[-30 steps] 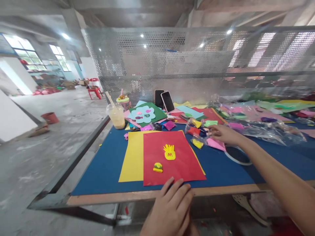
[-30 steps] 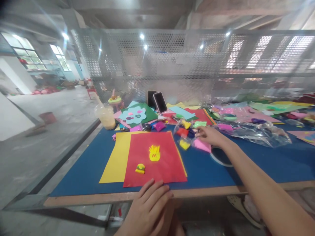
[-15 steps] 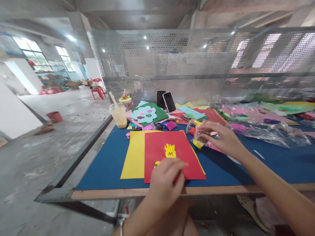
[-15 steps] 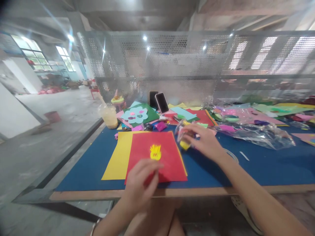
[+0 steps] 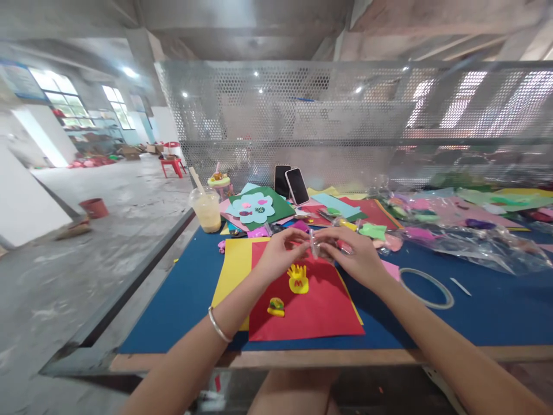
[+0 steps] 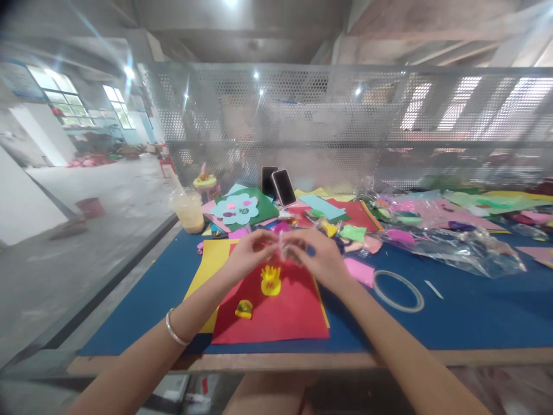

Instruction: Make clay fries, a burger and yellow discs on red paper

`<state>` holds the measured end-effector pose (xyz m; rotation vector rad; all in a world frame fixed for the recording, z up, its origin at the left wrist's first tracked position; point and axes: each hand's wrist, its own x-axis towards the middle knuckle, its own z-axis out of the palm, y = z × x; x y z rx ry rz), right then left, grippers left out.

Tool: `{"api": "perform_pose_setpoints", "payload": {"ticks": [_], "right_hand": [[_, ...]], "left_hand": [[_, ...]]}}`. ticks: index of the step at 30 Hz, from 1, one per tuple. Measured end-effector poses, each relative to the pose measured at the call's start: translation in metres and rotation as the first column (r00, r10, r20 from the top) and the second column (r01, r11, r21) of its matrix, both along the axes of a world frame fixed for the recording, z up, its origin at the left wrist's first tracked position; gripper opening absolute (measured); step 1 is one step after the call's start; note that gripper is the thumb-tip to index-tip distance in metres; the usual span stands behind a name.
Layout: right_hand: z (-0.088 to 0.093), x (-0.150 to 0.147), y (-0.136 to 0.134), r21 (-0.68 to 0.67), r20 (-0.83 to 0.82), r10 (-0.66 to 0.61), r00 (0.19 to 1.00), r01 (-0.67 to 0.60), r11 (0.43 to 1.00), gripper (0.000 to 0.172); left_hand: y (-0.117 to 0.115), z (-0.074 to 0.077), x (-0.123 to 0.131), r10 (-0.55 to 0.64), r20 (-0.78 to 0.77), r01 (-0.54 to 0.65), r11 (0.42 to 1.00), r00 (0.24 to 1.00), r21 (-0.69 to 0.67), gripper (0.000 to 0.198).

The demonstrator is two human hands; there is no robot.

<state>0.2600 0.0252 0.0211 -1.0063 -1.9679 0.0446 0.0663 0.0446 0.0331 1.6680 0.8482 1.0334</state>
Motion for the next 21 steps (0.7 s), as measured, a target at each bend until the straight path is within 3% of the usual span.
{"api": "perform_pose_setpoints", "payload": {"ticks": [6,16,21], "right_hand": [[-0.004,-0.019,0.032,0.142,0.140,0.111,0.984,-0.131,0.981,0.017],[-0.022,-0.032,0.036,0.222,0.102,0.011,0.995,-0.034,0.975,0.007],[-0.026,-0.035,0.032,0.166,0.050,-0.016,0.999,0.008,0.986,0.005]], "left_hand": [[0.019,-0.008,-0.013,0.119,0.012,-0.119,0.993,0.993,0.016,0.010],[0.013,-0.011,-0.014,0.191,-0.051,-0.189,0.981,0.980,0.038,0.006],[0.009,-0.015,-0.008,0.236,-0.091,-0.227,0.969,0.967,0.096,0.006]]}}
